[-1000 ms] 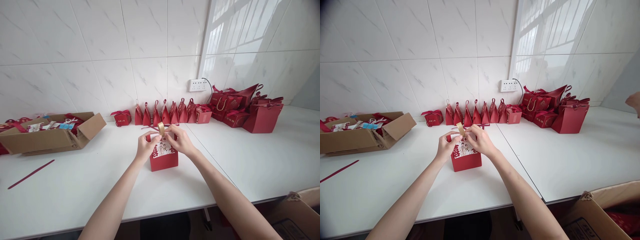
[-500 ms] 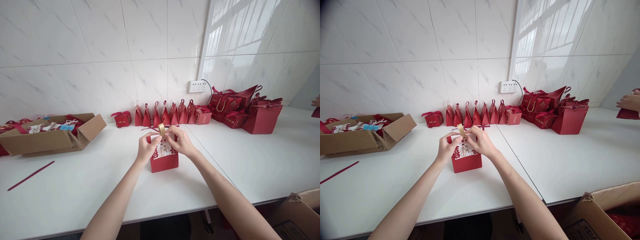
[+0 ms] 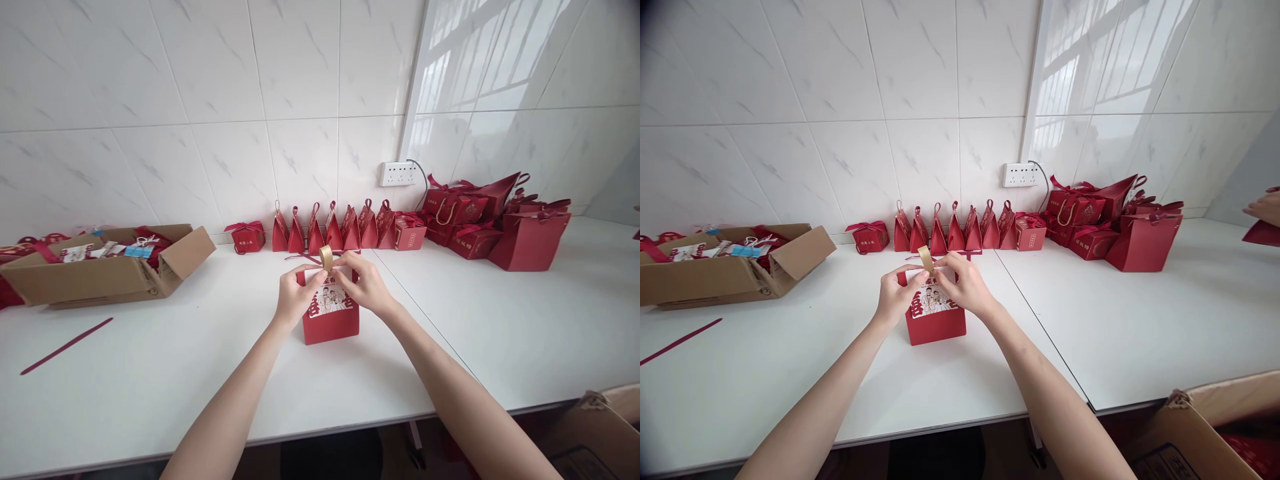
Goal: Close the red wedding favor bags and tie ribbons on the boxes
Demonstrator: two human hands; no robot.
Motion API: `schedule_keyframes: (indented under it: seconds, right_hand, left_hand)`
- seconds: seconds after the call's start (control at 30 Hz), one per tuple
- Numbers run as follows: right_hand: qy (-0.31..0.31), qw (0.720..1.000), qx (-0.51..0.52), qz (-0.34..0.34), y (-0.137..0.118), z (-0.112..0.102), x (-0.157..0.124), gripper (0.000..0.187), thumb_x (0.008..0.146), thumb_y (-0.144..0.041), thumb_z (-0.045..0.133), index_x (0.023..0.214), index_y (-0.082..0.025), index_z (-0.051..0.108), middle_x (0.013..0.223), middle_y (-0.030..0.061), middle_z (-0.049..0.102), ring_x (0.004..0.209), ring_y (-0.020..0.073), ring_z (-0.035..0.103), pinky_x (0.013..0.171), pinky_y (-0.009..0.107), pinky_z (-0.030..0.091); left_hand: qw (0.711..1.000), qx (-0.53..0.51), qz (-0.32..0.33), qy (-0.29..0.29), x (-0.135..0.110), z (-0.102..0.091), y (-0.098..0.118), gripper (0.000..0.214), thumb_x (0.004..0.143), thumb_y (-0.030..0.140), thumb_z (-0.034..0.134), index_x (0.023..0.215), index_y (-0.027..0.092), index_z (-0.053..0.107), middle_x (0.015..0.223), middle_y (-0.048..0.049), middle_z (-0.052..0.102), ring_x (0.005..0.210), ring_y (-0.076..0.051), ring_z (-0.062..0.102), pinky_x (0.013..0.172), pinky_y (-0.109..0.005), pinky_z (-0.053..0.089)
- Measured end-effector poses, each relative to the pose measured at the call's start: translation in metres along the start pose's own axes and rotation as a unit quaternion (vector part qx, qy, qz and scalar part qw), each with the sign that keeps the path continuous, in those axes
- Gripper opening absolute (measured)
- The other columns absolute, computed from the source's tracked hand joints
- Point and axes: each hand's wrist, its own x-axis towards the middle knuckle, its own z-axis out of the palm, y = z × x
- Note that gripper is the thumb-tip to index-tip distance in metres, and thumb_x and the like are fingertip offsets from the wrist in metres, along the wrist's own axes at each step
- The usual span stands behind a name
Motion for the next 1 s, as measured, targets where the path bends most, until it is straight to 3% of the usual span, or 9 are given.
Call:
schedule_keyframes:
  seconds: [0.3, 0.5, 0.8, 1.0]
  right_hand:
    - [0.011, 1.0, -0.01, 0.0, -0.0048, 0.002, 0.0015, 0.009, 0.085, -0.021, 0.051, 0.079, -0.019, 0.056, 0.07, 0.0002, 0.051, 0.063, 0.0139, 0.048, 0.059, 0.026, 0.038]
    - [-0.002, 1.0, 0.001, -0.008, -0.0016, 0.0001, -0.0006, 0.008, 0.085, -0.025, 0.054, 0.085, -0.019, 0.058, 0.074, 0.0012, 0.053, 0.065, 0.015, 0.049, 0.06, 0.027, 0.039]
    - [0.003, 1.0, 0.005, -0.009, -0.0018, 0.0027, 0.0005, 0.009, 0.087, -0.02, 0.049, 0.081, -0.019, 0.056, 0.075, 0.0018, 0.054, 0.067, 0.015, 0.05, 0.062, 0.028, 0.04]
    - [0.008, 1.0, -0.008, -0.015, -0.0039, 0.0005, -0.0009, 0.01, 0.086, -0.026, 0.054, 0.08, -0.02, 0.057, 0.073, 0.0015, 0.054, 0.065, 0.0152, 0.05, 0.06, 0.028, 0.041]
  left_hand:
    - [1.0, -0.005, -0.004, 0.002, -0.0007, -0.0003, -0.002, 0.02, 0.07, 0.034, 0.069, 0.077, 0.016, 0.069, 0.066, -0.0008, 0.067, 0.061, -0.014, 0.06, 0.058, -0.023, 0.046]
    - [1.0, -0.004, 0.005, -0.005, -0.0006, -0.0008, -0.0001, 0.016, 0.07, 0.031, 0.069, 0.077, 0.017, 0.069, 0.075, -0.0021, 0.07, 0.072, -0.016, 0.062, 0.067, -0.023, 0.048]
    - [1.0, -0.008, 0.002, -0.003, -0.0005, 0.001, -0.003, 0.017, 0.071, 0.033, 0.068, 0.071, 0.016, 0.069, 0.065, -0.0006, 0.067, 0.061, -0.014, 0.059, 0.059, -0.023, 0.046]
    - [1.0, -0.014, 0.011, -0.001, -0.0018, 0.0007, -0.0016, 0.017, 0.069, 0.033, 0.07, 0.069, 0.017, 0.067, 0.066, -0.0012, 0.067, 0.061, -0.015, 0.06, 0.057, -0.023, 0.045]
